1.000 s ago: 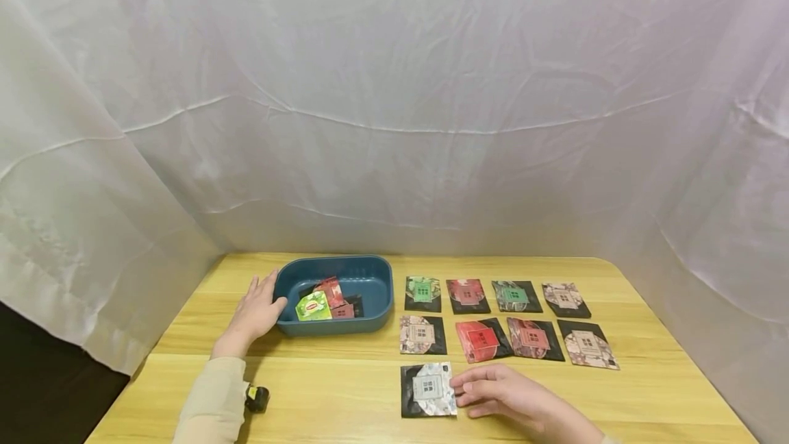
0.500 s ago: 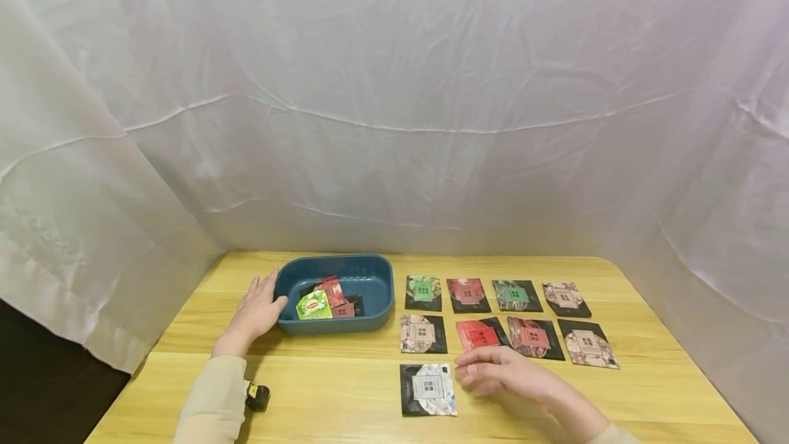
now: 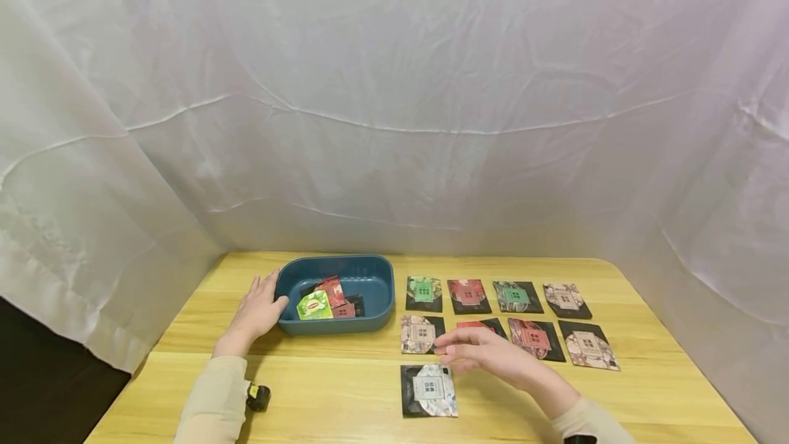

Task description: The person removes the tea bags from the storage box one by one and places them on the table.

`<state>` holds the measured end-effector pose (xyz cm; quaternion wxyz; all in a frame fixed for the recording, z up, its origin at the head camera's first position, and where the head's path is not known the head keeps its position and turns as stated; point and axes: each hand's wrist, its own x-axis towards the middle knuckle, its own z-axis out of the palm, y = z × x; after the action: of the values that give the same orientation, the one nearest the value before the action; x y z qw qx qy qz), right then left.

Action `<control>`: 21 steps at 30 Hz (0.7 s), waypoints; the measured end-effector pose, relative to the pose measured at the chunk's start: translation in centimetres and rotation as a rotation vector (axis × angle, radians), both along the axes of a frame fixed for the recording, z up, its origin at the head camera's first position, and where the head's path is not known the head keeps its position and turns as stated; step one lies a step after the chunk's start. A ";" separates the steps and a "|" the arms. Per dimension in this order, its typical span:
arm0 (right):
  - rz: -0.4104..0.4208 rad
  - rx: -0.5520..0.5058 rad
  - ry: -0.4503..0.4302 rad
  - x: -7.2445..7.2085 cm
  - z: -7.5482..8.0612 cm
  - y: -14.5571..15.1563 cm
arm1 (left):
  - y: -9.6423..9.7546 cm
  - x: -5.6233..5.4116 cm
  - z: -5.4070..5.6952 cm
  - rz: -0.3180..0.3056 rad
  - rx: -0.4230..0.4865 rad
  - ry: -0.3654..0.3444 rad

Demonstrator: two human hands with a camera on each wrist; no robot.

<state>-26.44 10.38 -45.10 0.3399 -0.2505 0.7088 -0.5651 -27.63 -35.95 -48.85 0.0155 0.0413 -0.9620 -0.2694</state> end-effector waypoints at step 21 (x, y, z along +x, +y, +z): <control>0.056 -0.091 -0.011 -2.9 0.2 -9.4 | 0.2 0.2 0.3 0.002 0.006 0.001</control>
<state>-29.35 0.97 -44.89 0.3476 -0.2824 0.6733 -0.5883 -27.43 -35.76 -48.53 0.0160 0.0424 -0.9612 -0.2722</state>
